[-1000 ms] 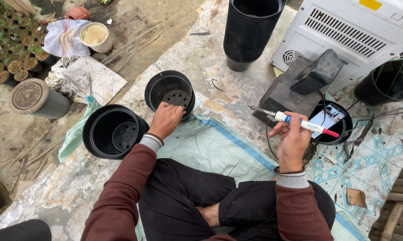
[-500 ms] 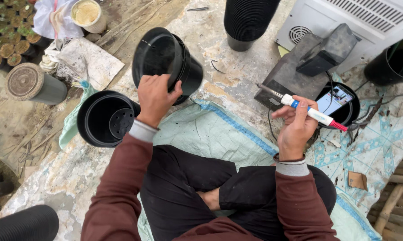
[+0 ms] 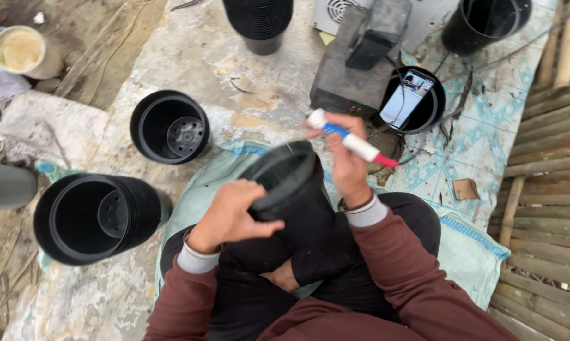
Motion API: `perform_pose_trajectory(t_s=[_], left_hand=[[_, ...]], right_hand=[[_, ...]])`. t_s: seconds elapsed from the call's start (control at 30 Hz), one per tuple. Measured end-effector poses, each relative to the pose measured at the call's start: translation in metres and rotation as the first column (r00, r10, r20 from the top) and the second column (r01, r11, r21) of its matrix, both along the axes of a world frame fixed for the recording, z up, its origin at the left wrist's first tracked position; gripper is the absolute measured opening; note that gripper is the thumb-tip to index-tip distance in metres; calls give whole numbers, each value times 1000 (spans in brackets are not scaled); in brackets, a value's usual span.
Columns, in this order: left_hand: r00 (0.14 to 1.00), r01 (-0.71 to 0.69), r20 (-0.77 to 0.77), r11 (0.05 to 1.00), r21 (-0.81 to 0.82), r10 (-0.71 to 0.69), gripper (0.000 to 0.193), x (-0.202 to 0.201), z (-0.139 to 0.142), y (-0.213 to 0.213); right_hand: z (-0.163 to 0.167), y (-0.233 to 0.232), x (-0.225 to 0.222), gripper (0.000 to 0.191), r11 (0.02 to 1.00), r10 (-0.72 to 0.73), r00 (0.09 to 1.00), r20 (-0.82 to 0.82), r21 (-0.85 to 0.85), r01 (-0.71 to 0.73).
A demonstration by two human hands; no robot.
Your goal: The person sits on a tarp and uses a soldering iron to melt holes into the sides of black plastic pots. They pick up pots from a stack, rotate them to create multiple holes, and place them back down. The process is repeated for several pots.
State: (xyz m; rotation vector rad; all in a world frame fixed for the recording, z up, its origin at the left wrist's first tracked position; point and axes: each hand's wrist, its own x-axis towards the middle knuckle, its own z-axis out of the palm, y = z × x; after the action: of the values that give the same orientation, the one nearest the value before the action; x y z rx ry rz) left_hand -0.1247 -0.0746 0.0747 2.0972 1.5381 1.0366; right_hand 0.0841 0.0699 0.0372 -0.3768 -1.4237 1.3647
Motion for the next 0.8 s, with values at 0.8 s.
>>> perform_pose_trajectory(t_s=[0.8], left_hand=[[770,-537,287,822,-193,570,44,38,-82,30]], right_hand=[[-1,4,-23,9,945,-315,846,431,61,321]])
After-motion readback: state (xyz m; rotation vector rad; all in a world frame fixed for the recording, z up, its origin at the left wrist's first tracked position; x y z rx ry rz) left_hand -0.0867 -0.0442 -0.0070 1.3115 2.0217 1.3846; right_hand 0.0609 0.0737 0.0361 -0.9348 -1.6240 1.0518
